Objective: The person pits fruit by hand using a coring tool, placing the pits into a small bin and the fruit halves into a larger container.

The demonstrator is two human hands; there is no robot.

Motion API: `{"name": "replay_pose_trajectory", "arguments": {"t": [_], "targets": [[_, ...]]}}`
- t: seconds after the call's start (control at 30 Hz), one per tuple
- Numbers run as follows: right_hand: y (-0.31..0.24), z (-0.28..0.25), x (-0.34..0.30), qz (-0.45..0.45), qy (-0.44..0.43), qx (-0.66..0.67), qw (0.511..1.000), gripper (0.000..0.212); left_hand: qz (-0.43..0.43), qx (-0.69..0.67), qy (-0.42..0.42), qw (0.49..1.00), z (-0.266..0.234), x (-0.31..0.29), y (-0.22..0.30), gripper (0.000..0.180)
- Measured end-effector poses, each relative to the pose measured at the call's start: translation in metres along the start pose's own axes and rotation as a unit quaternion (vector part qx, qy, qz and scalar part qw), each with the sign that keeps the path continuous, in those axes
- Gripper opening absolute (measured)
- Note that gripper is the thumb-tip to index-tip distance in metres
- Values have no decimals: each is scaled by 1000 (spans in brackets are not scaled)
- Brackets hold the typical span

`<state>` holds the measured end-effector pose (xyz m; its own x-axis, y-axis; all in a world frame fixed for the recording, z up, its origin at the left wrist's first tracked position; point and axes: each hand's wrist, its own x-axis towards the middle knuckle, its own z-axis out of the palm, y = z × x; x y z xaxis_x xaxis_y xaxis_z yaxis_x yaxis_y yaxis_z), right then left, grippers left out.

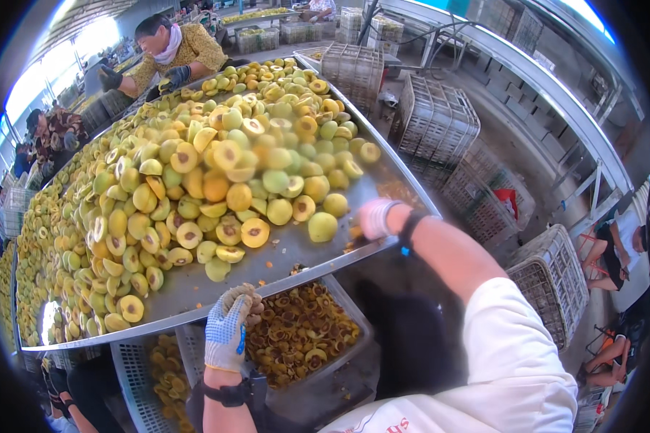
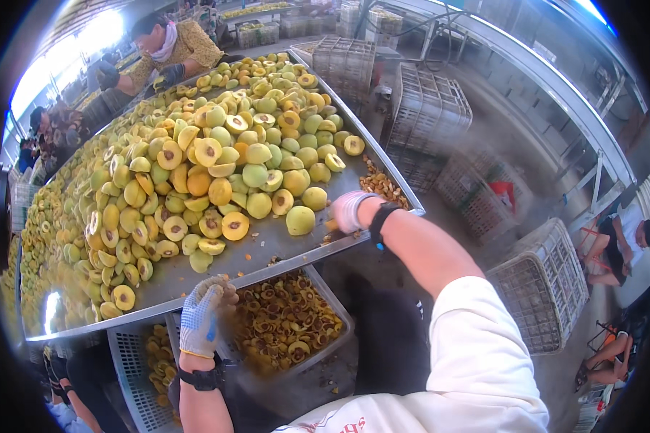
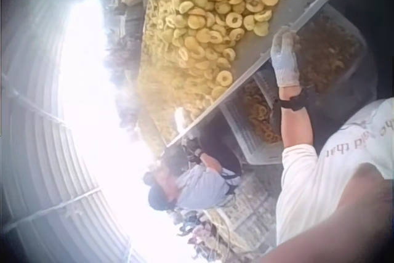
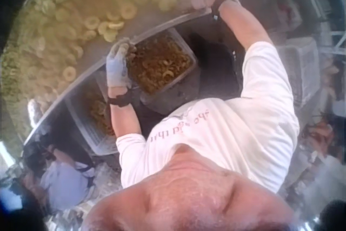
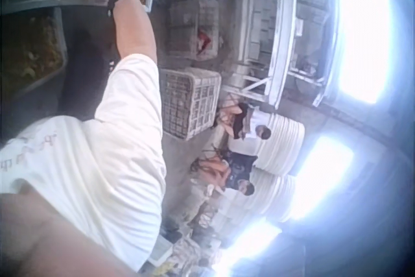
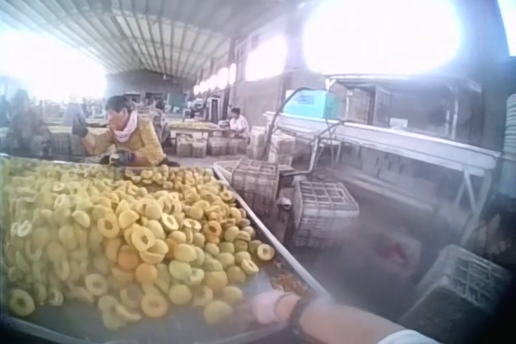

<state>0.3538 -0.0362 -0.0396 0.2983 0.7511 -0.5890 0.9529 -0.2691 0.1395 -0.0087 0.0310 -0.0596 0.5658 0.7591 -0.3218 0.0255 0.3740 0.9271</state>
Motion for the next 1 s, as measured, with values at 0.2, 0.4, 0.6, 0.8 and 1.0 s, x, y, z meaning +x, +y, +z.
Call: {"name": "replay_pose_trajectory", "arguments": {"t": [0.2,0.4,0.6,0.8,1.0], "targets": [[65,2,11,57,92,-3,994,28,-12,9,-10,1000,16,5,2,24],[61,-12,37,6,74,-67,995,20,-17,18,7,1000,18,11,7,22],[116,-27,96,200,275,-151,928,20,-8,66,-69,995,9,15,-1,22],[122,-30,125,170,234,64,955,33,-59,31,-77,995,7,12,-1,24],[111,-42,104,155,73,27,985,47,-34,38,-77,996,6,16,-2,25]]}}
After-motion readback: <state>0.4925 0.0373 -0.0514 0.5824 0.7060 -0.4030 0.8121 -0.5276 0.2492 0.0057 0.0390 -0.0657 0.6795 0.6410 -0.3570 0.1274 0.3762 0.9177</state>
